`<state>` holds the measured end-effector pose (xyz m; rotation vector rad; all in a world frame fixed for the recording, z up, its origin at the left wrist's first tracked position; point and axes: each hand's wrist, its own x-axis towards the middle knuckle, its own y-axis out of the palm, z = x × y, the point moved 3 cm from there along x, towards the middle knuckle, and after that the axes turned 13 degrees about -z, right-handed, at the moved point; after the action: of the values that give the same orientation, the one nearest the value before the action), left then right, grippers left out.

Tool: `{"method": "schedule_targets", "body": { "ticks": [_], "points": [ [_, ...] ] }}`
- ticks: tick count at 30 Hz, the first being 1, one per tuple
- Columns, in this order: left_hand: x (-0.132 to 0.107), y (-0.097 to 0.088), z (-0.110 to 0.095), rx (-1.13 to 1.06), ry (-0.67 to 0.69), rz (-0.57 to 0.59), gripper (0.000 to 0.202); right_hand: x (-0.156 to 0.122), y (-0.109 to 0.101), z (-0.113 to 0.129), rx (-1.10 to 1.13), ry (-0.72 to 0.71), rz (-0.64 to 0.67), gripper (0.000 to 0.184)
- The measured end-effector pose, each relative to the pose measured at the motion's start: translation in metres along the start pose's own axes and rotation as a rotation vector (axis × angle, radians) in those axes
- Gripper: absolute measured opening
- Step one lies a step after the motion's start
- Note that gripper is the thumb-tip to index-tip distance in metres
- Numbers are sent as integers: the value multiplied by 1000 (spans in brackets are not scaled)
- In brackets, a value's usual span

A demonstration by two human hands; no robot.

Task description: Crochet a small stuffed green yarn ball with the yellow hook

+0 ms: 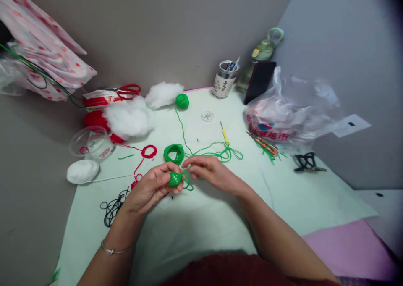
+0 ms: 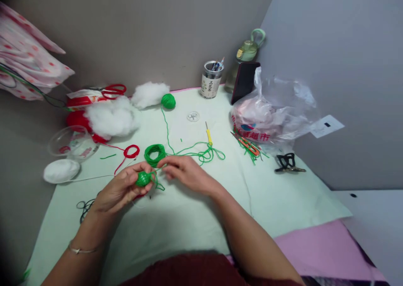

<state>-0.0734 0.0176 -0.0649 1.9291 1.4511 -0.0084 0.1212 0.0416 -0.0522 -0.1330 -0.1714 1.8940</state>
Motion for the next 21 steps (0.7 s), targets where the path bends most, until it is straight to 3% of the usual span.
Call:
{"method": "schedule_targets", "body": {
  "ticks": [3, 6, 15, 21],
  "points": [
    [0, 0, -1, 1, 6, -8, 38, 10, -30, -15, 17, 39, -350, 22],
    [0, 0, -1, 8, 10, -9, 36, 17, -50, -24, 96, 84, -524, 27],
    [-5, 2, -4, -6, 12, 30, 32, 20, -69, -37, -30, 119, -731, 37],
    [-12, 2, -10, -84, 45, 100, 29, 18, -73, -38, -326, 135, -711, 35]
  ]
}}
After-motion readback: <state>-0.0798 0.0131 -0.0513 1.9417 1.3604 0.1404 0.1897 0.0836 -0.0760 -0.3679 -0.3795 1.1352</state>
